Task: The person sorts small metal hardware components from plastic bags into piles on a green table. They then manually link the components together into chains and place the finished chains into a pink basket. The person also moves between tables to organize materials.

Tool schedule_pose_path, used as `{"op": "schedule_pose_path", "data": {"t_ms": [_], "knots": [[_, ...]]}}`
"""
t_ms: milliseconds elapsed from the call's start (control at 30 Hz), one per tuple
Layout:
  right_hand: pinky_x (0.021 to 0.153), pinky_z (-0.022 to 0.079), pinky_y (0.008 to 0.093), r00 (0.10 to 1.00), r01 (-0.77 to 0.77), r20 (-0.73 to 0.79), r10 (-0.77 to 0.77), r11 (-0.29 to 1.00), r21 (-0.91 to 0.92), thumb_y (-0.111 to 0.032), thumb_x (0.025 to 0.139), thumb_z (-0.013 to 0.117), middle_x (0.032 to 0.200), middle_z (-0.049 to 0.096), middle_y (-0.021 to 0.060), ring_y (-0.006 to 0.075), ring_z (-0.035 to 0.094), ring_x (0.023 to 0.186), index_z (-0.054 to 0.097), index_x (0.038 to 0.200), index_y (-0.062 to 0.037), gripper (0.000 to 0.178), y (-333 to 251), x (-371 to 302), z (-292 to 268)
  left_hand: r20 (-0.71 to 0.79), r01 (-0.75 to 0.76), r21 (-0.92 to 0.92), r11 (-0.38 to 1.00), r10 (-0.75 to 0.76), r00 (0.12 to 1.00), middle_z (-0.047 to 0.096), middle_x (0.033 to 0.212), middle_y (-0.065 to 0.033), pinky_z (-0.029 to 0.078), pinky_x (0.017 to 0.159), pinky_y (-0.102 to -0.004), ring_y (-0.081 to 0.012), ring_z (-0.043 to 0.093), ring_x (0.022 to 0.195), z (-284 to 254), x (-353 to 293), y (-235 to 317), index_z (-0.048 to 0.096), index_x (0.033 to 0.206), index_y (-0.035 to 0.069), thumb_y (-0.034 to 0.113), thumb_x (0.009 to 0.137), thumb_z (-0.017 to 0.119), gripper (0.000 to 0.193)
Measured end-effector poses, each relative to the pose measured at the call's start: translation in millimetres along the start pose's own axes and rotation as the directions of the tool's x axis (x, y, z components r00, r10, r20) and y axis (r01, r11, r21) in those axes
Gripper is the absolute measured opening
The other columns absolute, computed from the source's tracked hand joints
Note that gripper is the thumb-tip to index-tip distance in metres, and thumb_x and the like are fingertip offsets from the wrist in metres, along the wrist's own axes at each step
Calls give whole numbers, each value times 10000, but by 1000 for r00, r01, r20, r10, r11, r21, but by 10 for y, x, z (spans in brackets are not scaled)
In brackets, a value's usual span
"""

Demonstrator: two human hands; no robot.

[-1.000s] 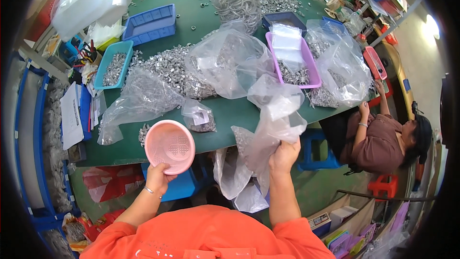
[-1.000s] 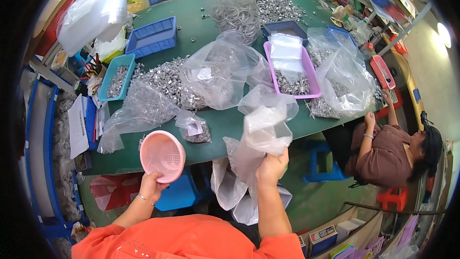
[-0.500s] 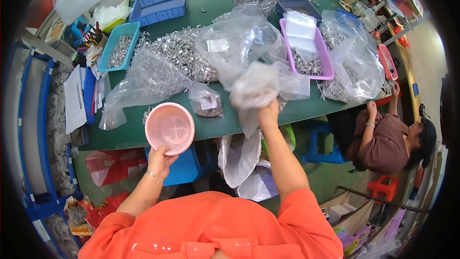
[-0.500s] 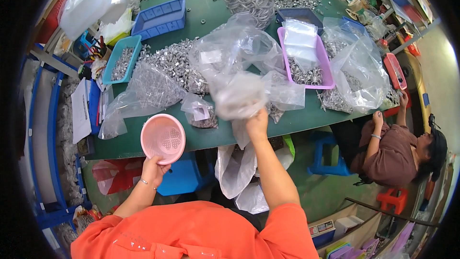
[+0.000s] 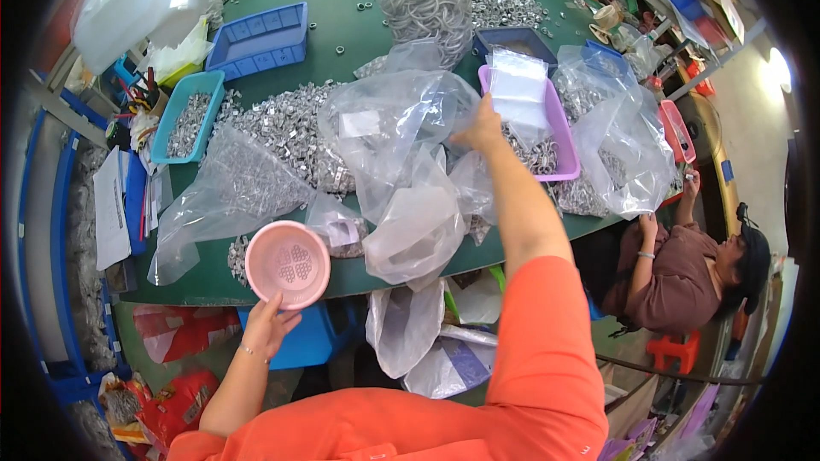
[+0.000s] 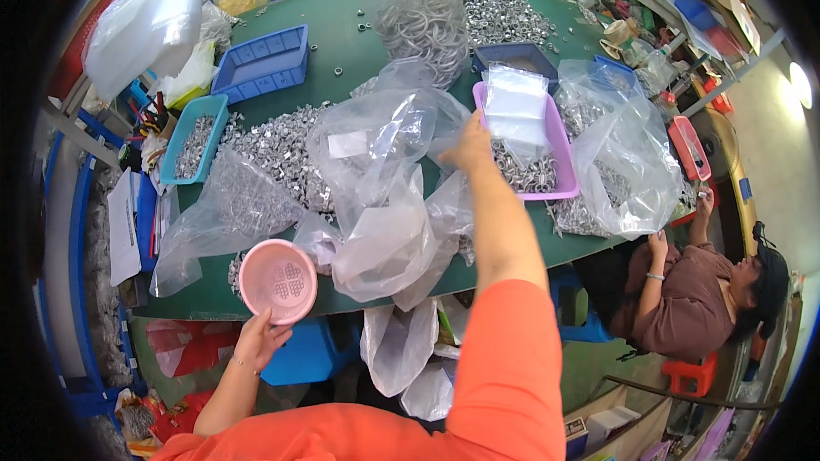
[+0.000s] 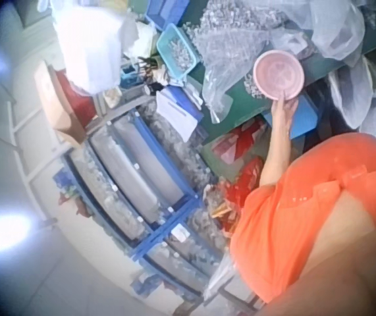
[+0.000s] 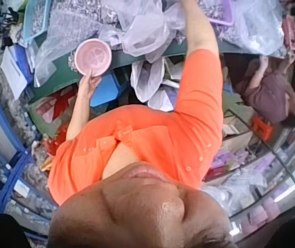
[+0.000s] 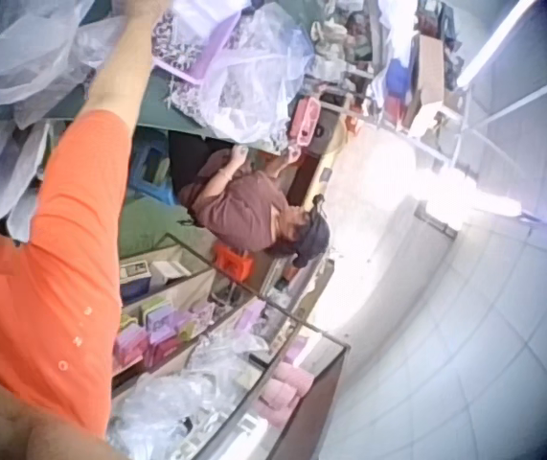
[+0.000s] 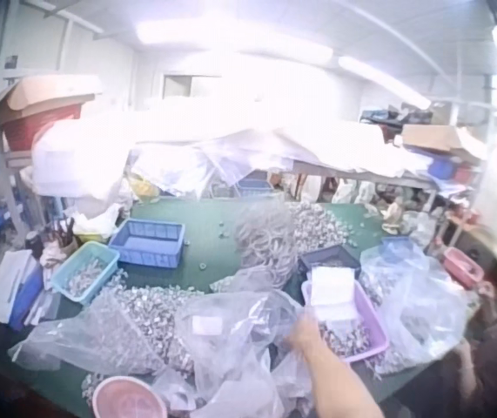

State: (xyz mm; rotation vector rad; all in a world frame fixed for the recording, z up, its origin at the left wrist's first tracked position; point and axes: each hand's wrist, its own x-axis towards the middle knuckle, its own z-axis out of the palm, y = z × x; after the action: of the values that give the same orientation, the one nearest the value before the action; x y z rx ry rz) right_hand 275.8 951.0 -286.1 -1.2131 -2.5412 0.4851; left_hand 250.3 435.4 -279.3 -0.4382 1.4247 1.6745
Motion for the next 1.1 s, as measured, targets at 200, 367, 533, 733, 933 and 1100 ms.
{"op": "schedule_pose_path", "data": {"t_ms": [200, 367, 533, 733, 933, 1100], "knots": [[845, 436, 464, 967, -209, -177, 185, 970, -128, -375, 814, 543, 1035, 588, 160, 345, 540, 992, 647, 928, -90, 324, -57, 209, 346, -315, -94, 119, 988, 127, 941, 532, 1011, -67, 422, 734, -338, -171, 506, 880, -257, -339, -122, 454, 1153, 71, 336, 850, 561, 416], [693, 451, 400, 762, -54, -350, 545, 592, 804, -277, 889, 470, 776, 613, 191, 342, 574, 714, 576, 860, 63, 357, 202, 633, -392, -367, -279, 405, 871, 435, 822, 487, 920, -10, 357, 568, -194, -91, 431, 709, -262, -538, -118, 459, 1131, 59, 261, 857, 540, 350], [639, 456, 302, 881, 256, -268, 390, 82, 963, -244, 943, 404, 828, 583, 73, 162, 542, 682, 538, 936, 24, 300, -453, 19, -1651, 99, -689, 464, 557, 740, 665, 477, 1029, -51, 436, 689, -215, -104, 499, 863, 437, -492, 176, 423, 1177, 24, 2, 780, 583, 429], [571, 455, 303, 858, 484, -512, -26, 370, 793, -195, 944, 394, 717, 570, 29, 152, 537, 619, 531, 947, -15, 227, -1074, -1165, -2646, 609, -968, 117, 221, 754, 245, 458, 1192, -146, 482, 692, -279, -179, 554, 921, 2363, -787, 887, 359, 1273, 9, 53, 723, 691, 644], [944, 349, 353, 836, 545, -369, -406, 533, 647, -288, 678, 747, 1200, 449, 203, 284, 443, 1108, 343, 1258, 29, 775, -1191, -1979, -2484, 620, -832, 20, 554, 646, 445, 632, 784, -90, 483, 552, -237, -149, 600, 668, 3183, -706, 903, 605, 944, -43, 36, 799, 586, 167], [922, 366, 365, 920, 331, 23, -392, 806, 491, -297, 625, 718, 1158, 456, 180, 295, 450, 1084, 405, 1234, -37, 732, -403, -2346, -1729, 960, -955, -65, 289, 279, 19, 628, 904, -65, 473, 676, -248, -109, 582, 792, 3104, -916, 664, 624, 922, -18, 63, 731, 669, 213]]}}
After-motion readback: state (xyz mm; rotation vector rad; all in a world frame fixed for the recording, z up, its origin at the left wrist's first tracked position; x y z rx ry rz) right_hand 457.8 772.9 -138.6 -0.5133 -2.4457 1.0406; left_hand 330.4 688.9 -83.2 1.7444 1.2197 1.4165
